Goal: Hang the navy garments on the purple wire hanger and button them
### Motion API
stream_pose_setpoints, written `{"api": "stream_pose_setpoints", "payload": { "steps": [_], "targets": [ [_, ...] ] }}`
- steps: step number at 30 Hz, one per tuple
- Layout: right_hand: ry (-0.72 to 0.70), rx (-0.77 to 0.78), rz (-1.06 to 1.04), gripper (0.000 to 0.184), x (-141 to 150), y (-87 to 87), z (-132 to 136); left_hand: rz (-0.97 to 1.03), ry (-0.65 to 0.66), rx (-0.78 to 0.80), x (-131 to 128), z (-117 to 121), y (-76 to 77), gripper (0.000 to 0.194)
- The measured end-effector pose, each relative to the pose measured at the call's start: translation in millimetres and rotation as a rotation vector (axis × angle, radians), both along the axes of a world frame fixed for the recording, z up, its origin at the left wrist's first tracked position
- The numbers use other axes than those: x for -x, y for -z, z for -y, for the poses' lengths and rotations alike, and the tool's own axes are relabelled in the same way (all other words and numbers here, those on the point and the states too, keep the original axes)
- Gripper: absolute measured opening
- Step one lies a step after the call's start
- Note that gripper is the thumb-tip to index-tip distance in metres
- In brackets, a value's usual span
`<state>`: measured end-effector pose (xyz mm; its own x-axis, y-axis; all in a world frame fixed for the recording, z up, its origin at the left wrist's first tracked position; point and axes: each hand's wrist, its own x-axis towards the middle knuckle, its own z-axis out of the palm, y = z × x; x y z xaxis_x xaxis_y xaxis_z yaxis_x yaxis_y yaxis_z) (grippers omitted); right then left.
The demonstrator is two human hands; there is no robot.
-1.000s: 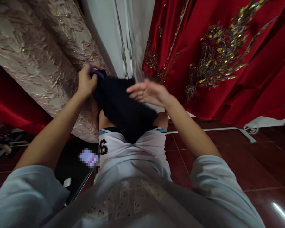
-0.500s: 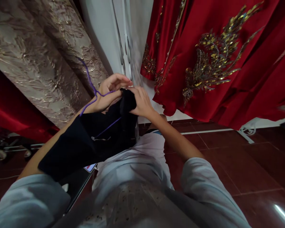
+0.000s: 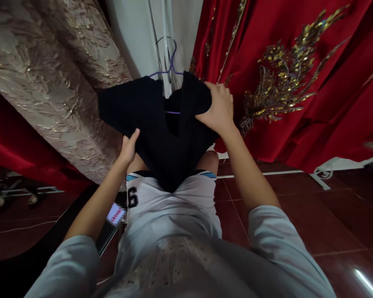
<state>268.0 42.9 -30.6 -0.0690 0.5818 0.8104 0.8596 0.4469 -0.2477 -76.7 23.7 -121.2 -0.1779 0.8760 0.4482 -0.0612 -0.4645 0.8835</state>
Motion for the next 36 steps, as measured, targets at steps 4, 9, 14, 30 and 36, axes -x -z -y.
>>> {"api": "stream_pose_setpoints", "payload": {
  "steps": [4, 9, 14, 30, 36],
  "targets": [
    [-0.066, 0.011, 0.096, 0.079, -3, -9.6, 23, 0.089, -0.108, -0.025, 5, 10, 14.0, 0.052],
    [-0.211, -0.097, 0.000, 0.078, 8, 20.6, 44, 0.236, -0.207, 0.145, -4, 41, 30.8, 0.042],
    [-0.228, 0.037, -0.560, 0.046, 96, 101.4, 47, 0.318, -0.209, 0.219, -31, 62, 35.8, 0.037],
    [-0.495, 0.711, -0.697, 0.059, 119, 163.5, 88, -0.369, -0.067, -0.153, -79, 77, 92.7, 0.030],
    [-0.713, 0.791, -0.887, 0.045, 127, 163.0, 93, -0.379, -0.082, -0.092, -97, 76, 95.6, 0.006]
  ]
}}
